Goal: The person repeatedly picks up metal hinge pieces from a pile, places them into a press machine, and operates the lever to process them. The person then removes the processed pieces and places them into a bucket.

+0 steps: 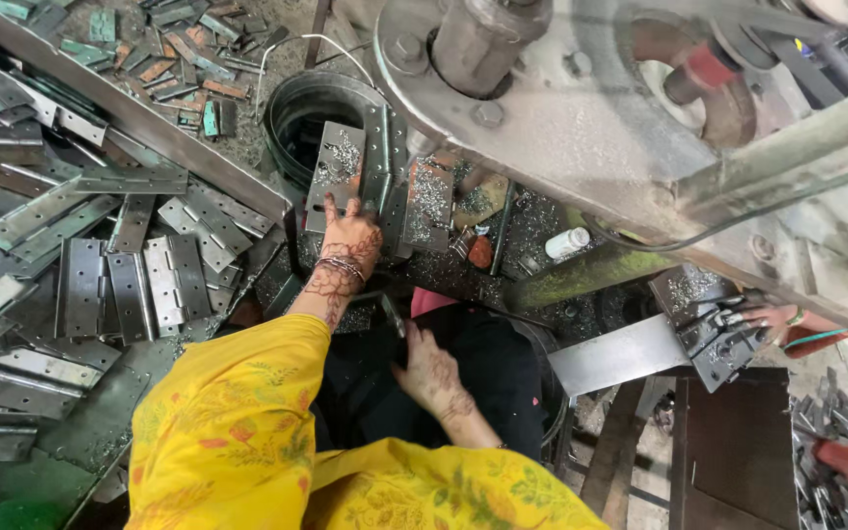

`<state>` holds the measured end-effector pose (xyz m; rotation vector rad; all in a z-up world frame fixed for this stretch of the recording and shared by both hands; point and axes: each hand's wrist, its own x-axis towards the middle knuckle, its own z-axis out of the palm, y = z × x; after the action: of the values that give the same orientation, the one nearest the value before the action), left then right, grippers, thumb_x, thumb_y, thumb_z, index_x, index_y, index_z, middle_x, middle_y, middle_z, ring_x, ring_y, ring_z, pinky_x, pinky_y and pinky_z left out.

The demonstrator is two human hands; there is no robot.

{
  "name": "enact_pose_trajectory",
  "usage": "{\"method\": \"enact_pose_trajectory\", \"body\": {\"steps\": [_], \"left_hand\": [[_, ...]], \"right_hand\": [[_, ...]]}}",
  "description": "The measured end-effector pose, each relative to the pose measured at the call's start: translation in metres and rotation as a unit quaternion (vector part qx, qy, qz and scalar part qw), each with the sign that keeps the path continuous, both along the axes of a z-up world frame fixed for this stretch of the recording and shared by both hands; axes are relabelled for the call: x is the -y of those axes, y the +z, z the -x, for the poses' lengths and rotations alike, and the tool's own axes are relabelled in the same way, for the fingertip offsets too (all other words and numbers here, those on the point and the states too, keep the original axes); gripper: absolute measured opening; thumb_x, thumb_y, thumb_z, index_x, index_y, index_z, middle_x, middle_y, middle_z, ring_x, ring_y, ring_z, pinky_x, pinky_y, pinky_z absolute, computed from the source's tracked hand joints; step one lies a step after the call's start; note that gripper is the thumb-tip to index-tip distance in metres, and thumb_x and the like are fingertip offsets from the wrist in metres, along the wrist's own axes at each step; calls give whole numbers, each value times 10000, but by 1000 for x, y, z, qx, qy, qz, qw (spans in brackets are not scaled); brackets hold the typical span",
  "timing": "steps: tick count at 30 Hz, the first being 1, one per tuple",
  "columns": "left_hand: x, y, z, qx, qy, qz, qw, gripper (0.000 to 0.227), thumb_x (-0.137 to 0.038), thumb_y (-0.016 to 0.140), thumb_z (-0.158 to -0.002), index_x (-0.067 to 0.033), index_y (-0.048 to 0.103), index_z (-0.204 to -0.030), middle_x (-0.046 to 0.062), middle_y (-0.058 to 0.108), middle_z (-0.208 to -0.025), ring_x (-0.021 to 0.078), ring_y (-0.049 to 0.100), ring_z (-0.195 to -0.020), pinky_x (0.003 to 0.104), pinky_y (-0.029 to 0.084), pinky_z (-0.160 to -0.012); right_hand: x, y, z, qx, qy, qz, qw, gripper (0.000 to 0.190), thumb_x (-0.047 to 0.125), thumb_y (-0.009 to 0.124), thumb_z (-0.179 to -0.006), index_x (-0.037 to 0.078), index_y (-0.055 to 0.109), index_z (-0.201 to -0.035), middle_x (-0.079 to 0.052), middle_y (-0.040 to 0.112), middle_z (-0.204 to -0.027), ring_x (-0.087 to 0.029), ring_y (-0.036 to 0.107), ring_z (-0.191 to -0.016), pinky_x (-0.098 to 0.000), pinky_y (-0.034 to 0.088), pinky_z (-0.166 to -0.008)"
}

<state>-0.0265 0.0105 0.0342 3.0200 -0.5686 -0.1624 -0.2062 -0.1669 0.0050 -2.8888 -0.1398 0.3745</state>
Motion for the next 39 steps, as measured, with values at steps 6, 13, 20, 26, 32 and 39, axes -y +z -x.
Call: {"method": "enact_pose_trajectory", "body": {"steps": [6,13,20,26,32,39], "left_hand": [[5,7,7,4,4,-5,1000,271,-171,607,-963,-141,758,-1186,61,625,-1376,331,396,-1432,770,113,-1190],[0,15,-1,-38,9,-31,999,349,-281,580,-954,-175,725,-1253,53,384,-1598,347,249,-1481,794,46,-1136],[13,-7,-13,30,63,6,998,387,-262,551,-970,-129,703,-1300,88,407,-1592,372,164,-1533,802,46,-1110],[17,-8,-29,-18,67,27,997,410,-264,558,-976,-124,680,-1341,86,423,-1584,374,165,-1542,805,31,-1132],[12,-15,-18,49,62,17,997,413,-249,560,-950,-106,695,-1313,94,414,-1593,365,159,-1540,784,47,-1140],[19,-19,-14,53,88,56,993,374,-205,545,-956,-81,730,-1257,125,487,-1528,392,211,-1524,764,60,-1153]], "right_hand": [[9,-97,18,64,-35,-88,993,810,345,715,-880,96,324,-1544,-230,530,-1378,-418,677,-1025,-476,590,-836],[4,-63,14,16,-52,-79,995,912,330,797,-750,142,340,-1516,-217,496,-1396,-440,608,-1123,-496,539,-899],[17,6,-13,-5,15,-27,999,755,341,762,-834,118,430,-1474,-197,594,-1328,-416,627,-1168,-489,540,-937],[0,-66,20,28,-43,-36,998,820,360,718,-885,148,303,-1560,-221,513,-1401,-446,650,-1051,-510,573,-842],[5,-103,24,49,-39,-73,995,847,348,714,-877,151,278,-1576,-226,514,-1388,-442,653,-1077,-507,578,-840],[13,-26,10,19,-10,-72,997,816,347,749,-841,131,363,-1526,-203,560,-1338,-436,626,-1143,-503,545,-916]]}}
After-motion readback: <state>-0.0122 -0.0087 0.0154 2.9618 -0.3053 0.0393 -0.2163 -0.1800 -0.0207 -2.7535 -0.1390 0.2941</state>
